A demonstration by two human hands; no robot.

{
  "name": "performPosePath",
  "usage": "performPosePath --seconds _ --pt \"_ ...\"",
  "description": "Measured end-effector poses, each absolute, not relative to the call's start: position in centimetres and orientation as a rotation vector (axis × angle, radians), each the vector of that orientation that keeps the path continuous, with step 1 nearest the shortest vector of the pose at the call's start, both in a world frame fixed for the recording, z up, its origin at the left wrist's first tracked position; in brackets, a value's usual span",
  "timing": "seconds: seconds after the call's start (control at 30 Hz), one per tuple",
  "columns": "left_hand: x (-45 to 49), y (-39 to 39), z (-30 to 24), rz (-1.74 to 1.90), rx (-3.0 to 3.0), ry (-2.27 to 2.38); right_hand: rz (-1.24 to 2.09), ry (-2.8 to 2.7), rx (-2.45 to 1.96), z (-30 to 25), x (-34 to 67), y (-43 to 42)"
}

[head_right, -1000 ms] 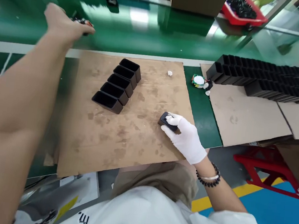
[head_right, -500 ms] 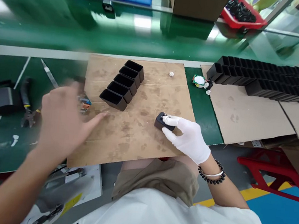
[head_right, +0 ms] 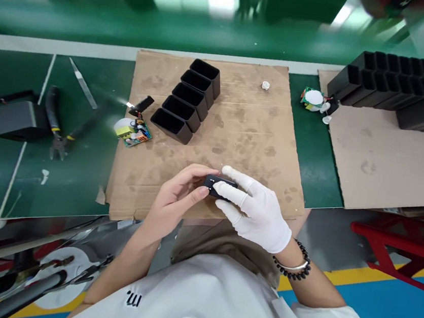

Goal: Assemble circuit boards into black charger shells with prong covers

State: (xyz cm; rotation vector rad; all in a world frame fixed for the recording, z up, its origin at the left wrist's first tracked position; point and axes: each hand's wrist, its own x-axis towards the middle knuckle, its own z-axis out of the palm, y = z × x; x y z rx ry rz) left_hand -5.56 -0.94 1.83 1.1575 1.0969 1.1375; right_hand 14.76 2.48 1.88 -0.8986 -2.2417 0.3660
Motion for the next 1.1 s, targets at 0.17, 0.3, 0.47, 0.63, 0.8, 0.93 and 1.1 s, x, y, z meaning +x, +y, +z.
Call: performPosePath --seconds 0.17,0.3,0.47,0.63,0.8,0.93,1.1 --pt "-5.2 -0.8 2.3 1.171 1.010 1.054 0.251 -2.364 -0.813 2.4 14.4 2.8" --pt "-4.7 -0.8 2.0 1.220 0.955 1.072 0.135 -2.463 -0.919 3.2 13.6 2.9" --pt "-4.9 -1.3 0.6 1.367 0.902 1.007 0.165 -2.555 -0.926 5.3 13.9 3.7" --pt "-5.1 -2.4 -0.3 1.755 0.837 1.091 0.118 -2.445 -1.077 5.3 14.7 5.1" --pt "-4.9 -2.6 -0.2 1.766 0.899 1.167 0.089 -2.352 -1.071 3.8 14.7 5.3" --pt "-4.9 -2.2 0.2 1.644 0.990 1.182 0.231 -2.260 -1.053 2.8 14.5 5.1" --pt "-3.8 -0.6 1.2 1.430 1.027 1.224 0.529 -2.215 -0.966 2.3 14.6 5.2"
